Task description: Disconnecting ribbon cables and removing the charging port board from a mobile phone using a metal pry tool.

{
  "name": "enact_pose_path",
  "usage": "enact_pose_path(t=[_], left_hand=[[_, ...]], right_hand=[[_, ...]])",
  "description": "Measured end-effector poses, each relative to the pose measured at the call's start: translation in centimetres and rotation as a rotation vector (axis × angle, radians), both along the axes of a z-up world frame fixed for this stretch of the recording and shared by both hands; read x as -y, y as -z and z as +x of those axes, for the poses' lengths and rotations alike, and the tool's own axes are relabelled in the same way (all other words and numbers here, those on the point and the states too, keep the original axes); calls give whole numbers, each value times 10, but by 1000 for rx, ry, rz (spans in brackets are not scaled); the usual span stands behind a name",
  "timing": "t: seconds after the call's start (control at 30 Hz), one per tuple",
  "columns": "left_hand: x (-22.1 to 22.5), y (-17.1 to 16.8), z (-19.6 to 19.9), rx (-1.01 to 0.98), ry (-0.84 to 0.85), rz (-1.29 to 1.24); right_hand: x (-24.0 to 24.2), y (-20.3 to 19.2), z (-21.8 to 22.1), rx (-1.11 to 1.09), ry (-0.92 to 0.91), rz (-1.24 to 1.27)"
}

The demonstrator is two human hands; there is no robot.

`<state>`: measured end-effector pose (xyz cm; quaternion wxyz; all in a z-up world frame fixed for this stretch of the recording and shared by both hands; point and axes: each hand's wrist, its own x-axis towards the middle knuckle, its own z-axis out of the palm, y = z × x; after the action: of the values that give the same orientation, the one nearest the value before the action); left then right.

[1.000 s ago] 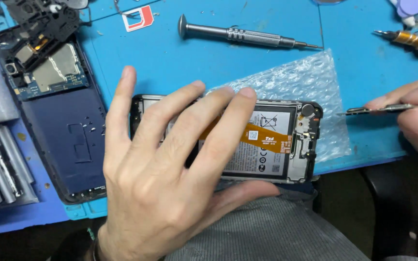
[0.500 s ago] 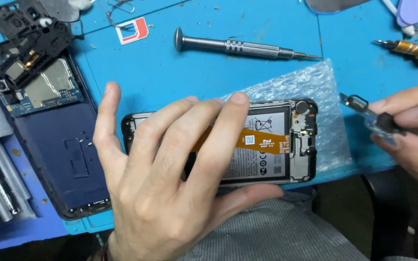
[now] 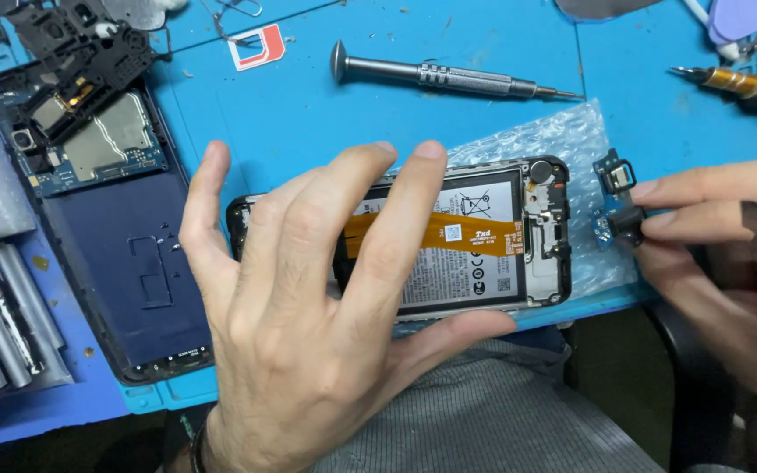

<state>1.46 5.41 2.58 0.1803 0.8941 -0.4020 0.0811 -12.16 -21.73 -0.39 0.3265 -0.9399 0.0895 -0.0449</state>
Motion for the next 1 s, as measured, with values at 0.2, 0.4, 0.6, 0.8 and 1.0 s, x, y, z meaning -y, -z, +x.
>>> enact_pose_path(t=[0.2,0.4,0.6,0.8,1.0], left_hand=[[0,0,-1,-15,5,41],[0,0,-1,-29,1,33],[1,-2,-1,-44,6,35],[2,-1,-1,-33,-1,29],[2,-1,0,-32,4,28]], right_hand=[[4,-1,2,31,-104,-14],[9,2,-4,20,-116,-29],[7,2,-7,13,-105,-31],[4,4,-11,1,-54,-9],[2,5,-9,41,-74,13]])
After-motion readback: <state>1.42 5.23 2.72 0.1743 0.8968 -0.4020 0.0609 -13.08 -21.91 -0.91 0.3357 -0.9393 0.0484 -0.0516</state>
